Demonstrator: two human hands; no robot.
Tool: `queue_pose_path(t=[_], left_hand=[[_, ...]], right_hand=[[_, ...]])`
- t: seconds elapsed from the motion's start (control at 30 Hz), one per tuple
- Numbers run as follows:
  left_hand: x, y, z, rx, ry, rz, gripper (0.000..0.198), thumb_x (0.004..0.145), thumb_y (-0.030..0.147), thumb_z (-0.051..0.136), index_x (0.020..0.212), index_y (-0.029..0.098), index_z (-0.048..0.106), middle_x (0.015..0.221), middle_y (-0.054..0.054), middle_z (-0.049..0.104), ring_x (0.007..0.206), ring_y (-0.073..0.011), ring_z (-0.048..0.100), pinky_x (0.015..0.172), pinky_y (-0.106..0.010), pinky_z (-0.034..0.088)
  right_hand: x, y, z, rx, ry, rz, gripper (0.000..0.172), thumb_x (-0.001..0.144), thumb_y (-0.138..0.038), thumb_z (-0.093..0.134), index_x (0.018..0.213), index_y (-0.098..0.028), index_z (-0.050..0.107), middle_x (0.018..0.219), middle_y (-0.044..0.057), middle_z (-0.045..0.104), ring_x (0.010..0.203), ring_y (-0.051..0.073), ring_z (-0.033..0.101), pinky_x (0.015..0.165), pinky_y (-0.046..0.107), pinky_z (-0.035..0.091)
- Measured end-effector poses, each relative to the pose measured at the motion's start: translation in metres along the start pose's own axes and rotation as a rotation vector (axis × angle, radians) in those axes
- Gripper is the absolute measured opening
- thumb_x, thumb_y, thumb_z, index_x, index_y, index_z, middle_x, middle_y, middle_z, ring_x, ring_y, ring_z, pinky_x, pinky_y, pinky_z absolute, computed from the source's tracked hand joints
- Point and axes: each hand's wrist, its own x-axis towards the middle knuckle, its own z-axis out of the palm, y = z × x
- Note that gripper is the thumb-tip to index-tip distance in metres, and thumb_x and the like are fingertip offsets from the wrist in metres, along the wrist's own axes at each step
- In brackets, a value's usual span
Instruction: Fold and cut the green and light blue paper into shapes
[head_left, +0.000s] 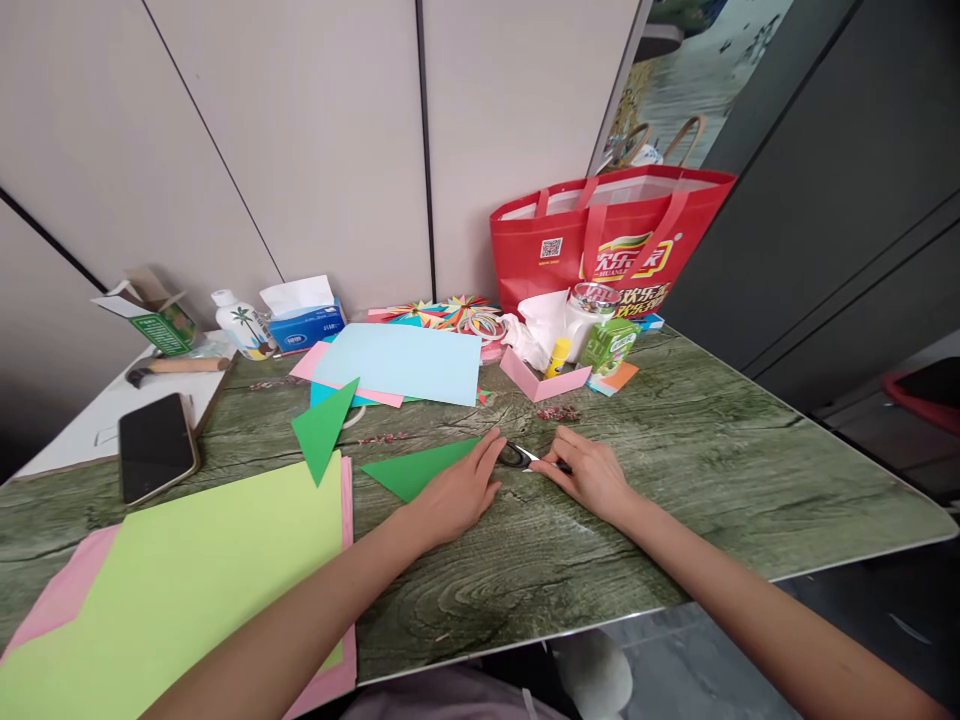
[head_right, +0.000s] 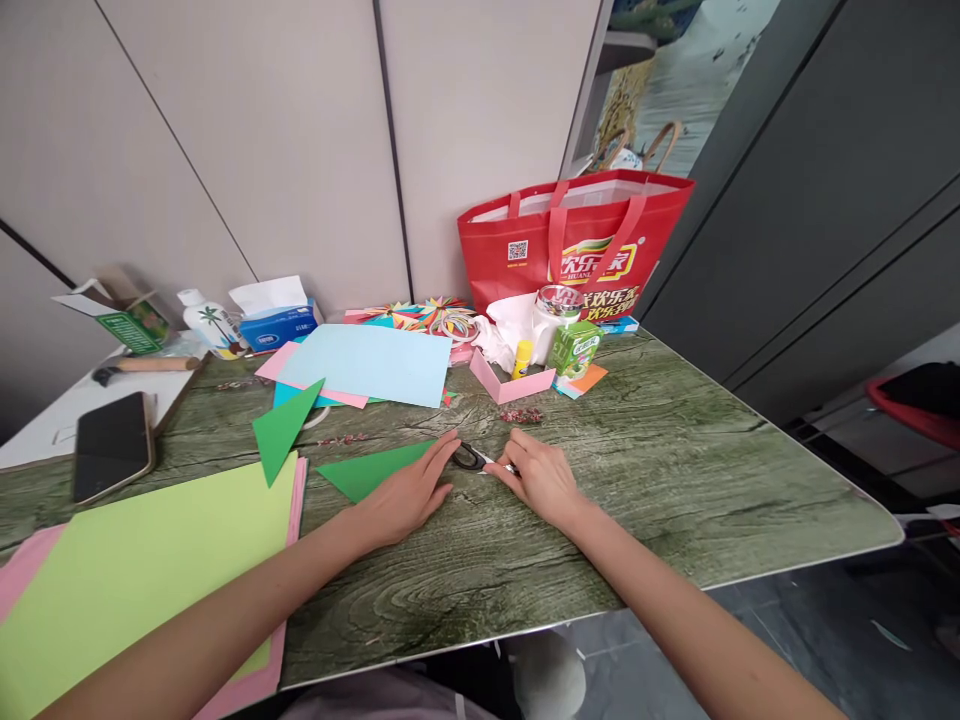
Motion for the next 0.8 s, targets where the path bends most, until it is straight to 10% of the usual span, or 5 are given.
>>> queue_pose_path(t=[0.8], left_hand=[[0.0004, -0.0005, 0.0021, -0.042, 0.012, 0.000, 0.055, 0.092, 0.025, 0.032, 0.142, 0.018, 0.010, 0.151, -0.014, 0.018, 0.131, -0.0285, 0.034, 0.097, -0.043, 0.042]], right_hand=[[0.0001, -0.0060, 0.0037, -0.050, 0.063, 0.119, 0.043, 0.091, -0.047, 0.038, 0.066, -0.016, 0.055, 0.068, 0.003, 0.053, 0.053, 0.013, 0.050, 0.044, 0.025, 0.021]])
